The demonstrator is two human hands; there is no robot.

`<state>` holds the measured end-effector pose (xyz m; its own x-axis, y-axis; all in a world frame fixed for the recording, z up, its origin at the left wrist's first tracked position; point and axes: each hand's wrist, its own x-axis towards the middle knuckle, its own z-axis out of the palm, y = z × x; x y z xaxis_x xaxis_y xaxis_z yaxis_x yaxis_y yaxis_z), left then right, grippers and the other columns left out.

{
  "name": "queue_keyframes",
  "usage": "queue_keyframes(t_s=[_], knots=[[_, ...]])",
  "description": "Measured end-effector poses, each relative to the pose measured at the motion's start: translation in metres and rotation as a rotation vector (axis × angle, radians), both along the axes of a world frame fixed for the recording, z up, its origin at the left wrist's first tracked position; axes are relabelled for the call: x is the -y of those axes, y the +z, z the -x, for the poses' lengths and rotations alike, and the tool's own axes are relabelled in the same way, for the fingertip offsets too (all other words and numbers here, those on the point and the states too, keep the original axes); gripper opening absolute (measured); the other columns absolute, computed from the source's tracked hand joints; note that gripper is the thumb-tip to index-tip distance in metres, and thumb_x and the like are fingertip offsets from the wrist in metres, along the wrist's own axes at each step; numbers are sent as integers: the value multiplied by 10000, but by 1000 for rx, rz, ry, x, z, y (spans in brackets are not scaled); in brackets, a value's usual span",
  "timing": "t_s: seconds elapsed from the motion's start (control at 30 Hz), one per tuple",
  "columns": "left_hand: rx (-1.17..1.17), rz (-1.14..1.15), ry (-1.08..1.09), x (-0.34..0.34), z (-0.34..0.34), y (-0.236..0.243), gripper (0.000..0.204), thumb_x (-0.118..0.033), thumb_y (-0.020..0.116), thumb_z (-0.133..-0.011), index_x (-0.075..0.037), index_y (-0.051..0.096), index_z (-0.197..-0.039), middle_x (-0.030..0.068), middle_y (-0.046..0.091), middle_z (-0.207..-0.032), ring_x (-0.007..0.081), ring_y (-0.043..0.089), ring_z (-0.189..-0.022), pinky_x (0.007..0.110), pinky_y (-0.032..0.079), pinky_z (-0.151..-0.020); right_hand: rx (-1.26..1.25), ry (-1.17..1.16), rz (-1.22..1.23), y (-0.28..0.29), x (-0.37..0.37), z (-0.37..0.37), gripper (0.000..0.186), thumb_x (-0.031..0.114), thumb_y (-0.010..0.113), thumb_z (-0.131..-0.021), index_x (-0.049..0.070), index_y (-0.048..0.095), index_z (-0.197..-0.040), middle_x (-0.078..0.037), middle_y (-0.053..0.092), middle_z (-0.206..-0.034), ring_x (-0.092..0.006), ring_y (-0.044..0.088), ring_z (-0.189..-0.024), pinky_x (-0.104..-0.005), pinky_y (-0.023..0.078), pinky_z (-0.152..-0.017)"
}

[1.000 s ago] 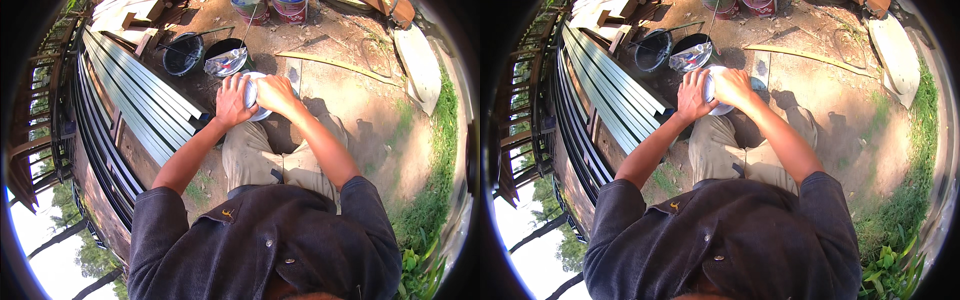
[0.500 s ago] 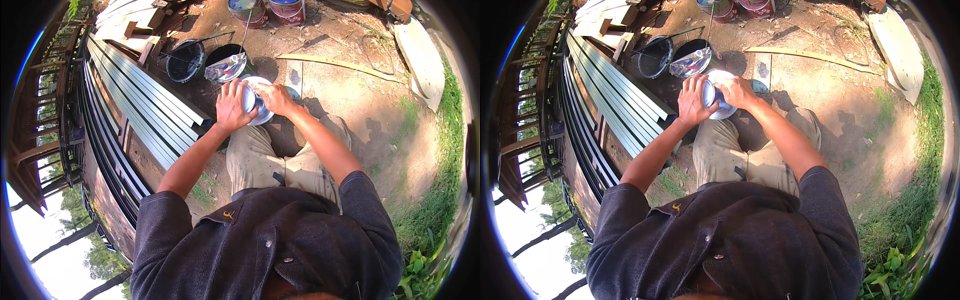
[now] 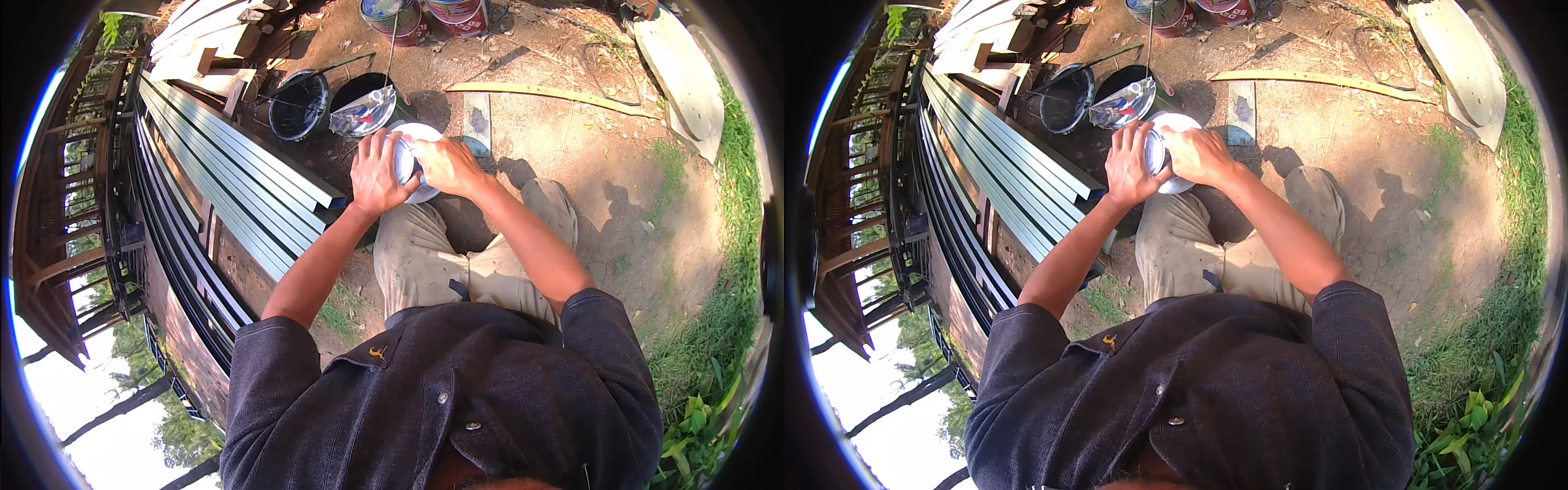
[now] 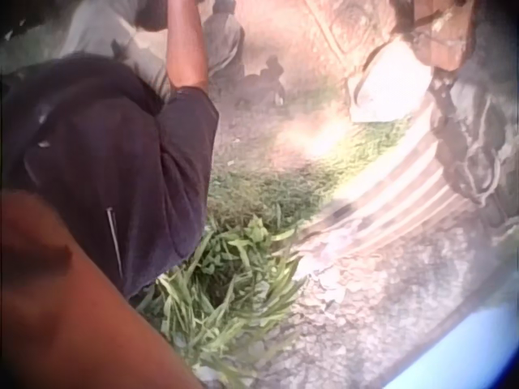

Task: The person pries open a paint can with a tool, stirs a black liquid in a bucket using a wooden stick, pours more paint from the can into the bucket, and stirs it again.

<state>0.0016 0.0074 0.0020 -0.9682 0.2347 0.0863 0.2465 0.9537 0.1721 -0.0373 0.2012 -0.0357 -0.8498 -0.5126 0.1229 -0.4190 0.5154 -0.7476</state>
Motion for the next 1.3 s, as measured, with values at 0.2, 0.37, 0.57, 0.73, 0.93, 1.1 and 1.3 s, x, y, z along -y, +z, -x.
queue_keyframes(t_s=[0.2,0.37,0.57,0.73,0.93,1.1,1.3], knots=[[-8,-12,-45,4,1,2,918,-423,887,-710,-106,541,-1499,199,533,-1505,437,502,-1394,585,494,-1104,-77,80,307,-44,0,6,312,119,624,-961,29,750,-1232,-243,785,-1018,-438,763,-849,-525,612,-761],[3,30,-60,7,2,1,926,-414,886,-697,-82,543,-1490,220,536,-1490,456,498,-1389,587,486,-1105,-299,109,515,-64,6,23,205,112,705,-965,12,762,-1135,-212,765,-934,-412,763,-825,-491,599,-722],[64,61,-3,1,1,2,937,-395,897,-692,-95,535,-1503,230,524,-1502,472,484,-1398,589,478,-1122,-178,81,306,-46,-3,20,192,140,696,-962,58,738,-1130,-194,753,-775,-413,756,-695,-520,594,-616],[80,-16,183,-12,-6,-6,925,-485,879,-765,-119,527,-1539,202,477,-1572,466,436,-1451,619,431,-1138,272,-65,-79,36,1,-17,257,154,696,-882,-31,693,-1061,-268,742,-756,-426,786,-739,-553,615,-650],[59,-54,227,-17,-3,-10,901,-519,873,-789,-115,551,-1528,191,498,-1561,463,445,-1438,615,431,-1124,317,-119,-204,61,11,-16,184,111,677,-866,-59,681,-937,-270,750,-756,-419,799,-742,-531,630,-670],[47,-28,198,-11,-2,-4,947,-489,888,-729,-116,551,-1531,206,512,-1526,470,468,-1399,610,442,-1105,193,53,-172,36,-2,-5,171,135,660,-927,-8,666,-1020,-248,723,-706,-441,763,-684,-558,594,-636],[68,-18,168,-9,3,-2,945,-428,886,-685,-100,554,-1508,199,516,-1508,457,489,-1384,587,472,-1102,70,212,84,-21,-14,6,108,110,685,-950,57,613,-1010,-181,670,-636,-411,708,-591,-527,548,-575]])
